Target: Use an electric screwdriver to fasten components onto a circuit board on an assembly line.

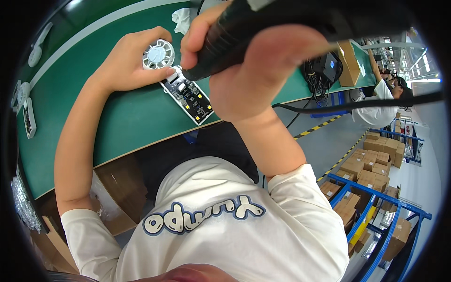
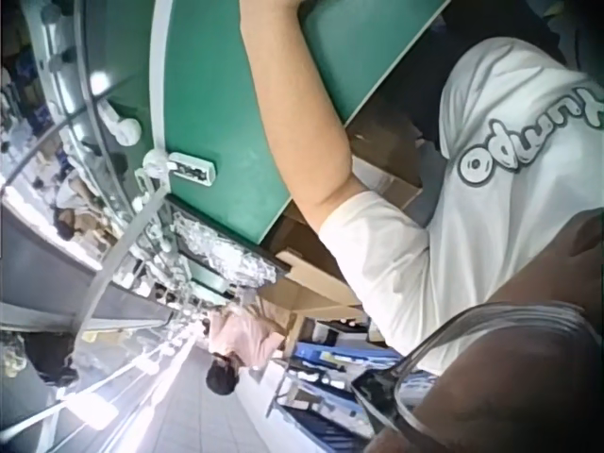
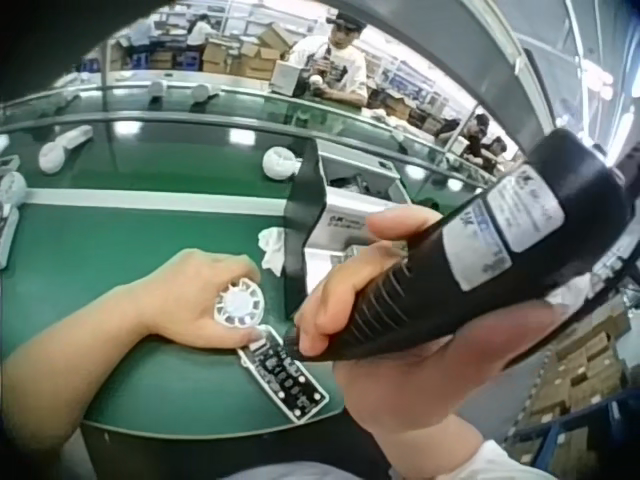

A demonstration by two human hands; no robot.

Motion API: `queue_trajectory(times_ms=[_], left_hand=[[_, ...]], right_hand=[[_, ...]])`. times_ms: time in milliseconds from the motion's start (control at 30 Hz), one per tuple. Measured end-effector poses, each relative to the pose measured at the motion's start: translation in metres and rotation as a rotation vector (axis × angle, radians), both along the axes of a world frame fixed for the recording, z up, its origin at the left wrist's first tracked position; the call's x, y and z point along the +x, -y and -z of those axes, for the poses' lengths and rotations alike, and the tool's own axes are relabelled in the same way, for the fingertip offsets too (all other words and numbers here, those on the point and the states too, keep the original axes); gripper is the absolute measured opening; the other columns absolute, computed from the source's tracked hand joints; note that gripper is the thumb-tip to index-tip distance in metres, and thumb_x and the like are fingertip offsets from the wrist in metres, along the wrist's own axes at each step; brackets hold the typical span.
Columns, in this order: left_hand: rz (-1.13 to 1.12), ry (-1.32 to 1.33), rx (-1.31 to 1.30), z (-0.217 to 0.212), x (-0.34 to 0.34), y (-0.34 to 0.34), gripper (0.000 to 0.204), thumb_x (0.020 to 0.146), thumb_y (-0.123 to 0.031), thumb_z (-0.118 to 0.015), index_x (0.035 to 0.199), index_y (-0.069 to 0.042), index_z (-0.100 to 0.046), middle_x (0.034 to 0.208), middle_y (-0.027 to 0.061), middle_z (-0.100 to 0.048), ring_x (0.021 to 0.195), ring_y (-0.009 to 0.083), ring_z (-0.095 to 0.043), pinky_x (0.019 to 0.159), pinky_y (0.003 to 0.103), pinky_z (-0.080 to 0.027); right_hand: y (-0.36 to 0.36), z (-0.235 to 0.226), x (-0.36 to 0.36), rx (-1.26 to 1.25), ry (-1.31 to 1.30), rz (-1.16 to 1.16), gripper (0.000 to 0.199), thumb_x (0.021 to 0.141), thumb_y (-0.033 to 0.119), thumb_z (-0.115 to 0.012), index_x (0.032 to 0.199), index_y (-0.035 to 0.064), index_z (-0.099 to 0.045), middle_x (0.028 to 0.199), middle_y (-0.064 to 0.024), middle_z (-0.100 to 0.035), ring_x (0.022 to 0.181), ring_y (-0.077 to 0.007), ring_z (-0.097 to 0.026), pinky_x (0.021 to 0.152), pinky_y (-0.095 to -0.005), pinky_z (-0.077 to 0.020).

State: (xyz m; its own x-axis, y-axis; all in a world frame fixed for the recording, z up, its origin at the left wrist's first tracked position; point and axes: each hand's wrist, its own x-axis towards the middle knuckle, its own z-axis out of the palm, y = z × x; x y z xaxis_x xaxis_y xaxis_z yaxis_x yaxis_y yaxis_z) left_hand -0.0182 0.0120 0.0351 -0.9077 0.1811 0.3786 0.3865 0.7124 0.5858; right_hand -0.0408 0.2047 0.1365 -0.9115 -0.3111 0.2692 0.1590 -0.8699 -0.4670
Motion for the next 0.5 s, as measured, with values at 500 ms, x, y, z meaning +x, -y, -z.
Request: queue_trajectory(times_ms=[500], left_hand=[[0.017, -0.071, 0.000, 0.016, 0.006, -0.003, 0.045, 0.071, -0.027, -0.080, 0.105, -0.005, -0.059, 0.087, 0.0153, -0.065, 0.077, 0.0344, -0.063, 0.068, 0.039, -0.050]], right_hand=[[-0.020, 0.052, -0.059, 0.313, -0.725, -0.391, 0.108, 0.077, 0.095, -0.034, 0.131, 0.0033, -0.052, 0.081, -0.0138, -0.066, 0.066, -0.0265, -0.063, 0.064, -0.0416, -0.0510]])
